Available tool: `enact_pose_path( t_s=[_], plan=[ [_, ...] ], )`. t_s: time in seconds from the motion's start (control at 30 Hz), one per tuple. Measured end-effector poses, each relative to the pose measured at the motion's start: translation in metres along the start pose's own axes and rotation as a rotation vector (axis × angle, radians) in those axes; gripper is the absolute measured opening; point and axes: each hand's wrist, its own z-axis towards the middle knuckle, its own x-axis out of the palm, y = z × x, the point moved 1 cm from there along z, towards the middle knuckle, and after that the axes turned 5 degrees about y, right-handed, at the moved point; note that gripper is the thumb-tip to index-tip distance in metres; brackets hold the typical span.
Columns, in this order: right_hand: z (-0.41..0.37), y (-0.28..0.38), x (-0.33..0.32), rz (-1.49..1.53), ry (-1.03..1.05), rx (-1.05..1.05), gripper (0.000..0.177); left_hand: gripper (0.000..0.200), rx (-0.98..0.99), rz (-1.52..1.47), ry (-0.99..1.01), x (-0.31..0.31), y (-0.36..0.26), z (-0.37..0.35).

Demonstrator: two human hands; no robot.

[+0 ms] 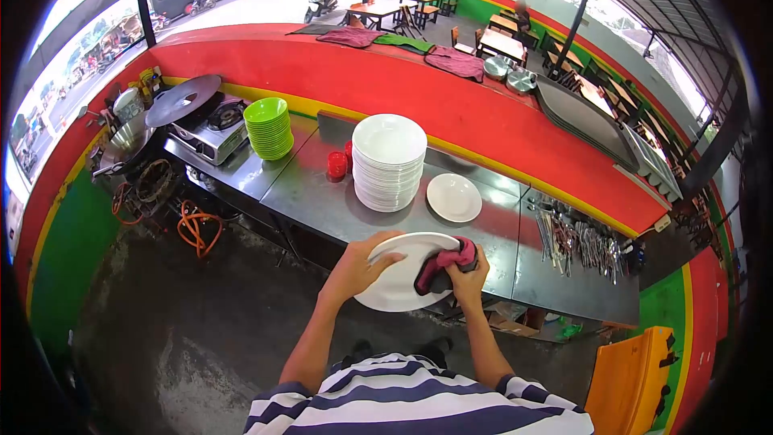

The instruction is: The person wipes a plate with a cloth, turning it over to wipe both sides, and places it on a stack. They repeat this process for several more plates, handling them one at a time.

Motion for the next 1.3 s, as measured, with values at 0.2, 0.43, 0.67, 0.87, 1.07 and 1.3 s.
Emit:
enact_pose_path(
  t_s=[0.2,0.43,0.67,0.87,1.07,1.3],
  plan=[
    [0.006,0.025,-0.006,-0.314,0.347,-0.066,0.043,0.022,0.031,0.173,0.206,0.016,0.008,-0.005],
    [0.01,0.014,-0.006,-0.173,0.224,-0.177,0.047,0.021,0.101,0.145,0.044,0.018,-0.007,-0.011],
    [-0.004,-0.018,0.046,0.529,-0.387,0.194,0.042,0.019,0.051,-0.103,-0.613,0.044,0.012,-0.016],
    [-0.022,-0.019,0.073,0.699,-0.445,0.417,0.04,0.034,-0.05,-0.369,-1.12,0.105,0.026,-0.025],
    [-0.015,-0.028,0.043,0.51,-0.307,0.41,0.028,0.022,-0.108,-0.321,-0.738,0.051,0.041,-0.029],
    [-0.011,-0.035,0.019,0.306,-0.041,0.368,0.029,0.034,-0.28,-0.458,-0.414,0.014,0.063,-0.037]
  ],
)
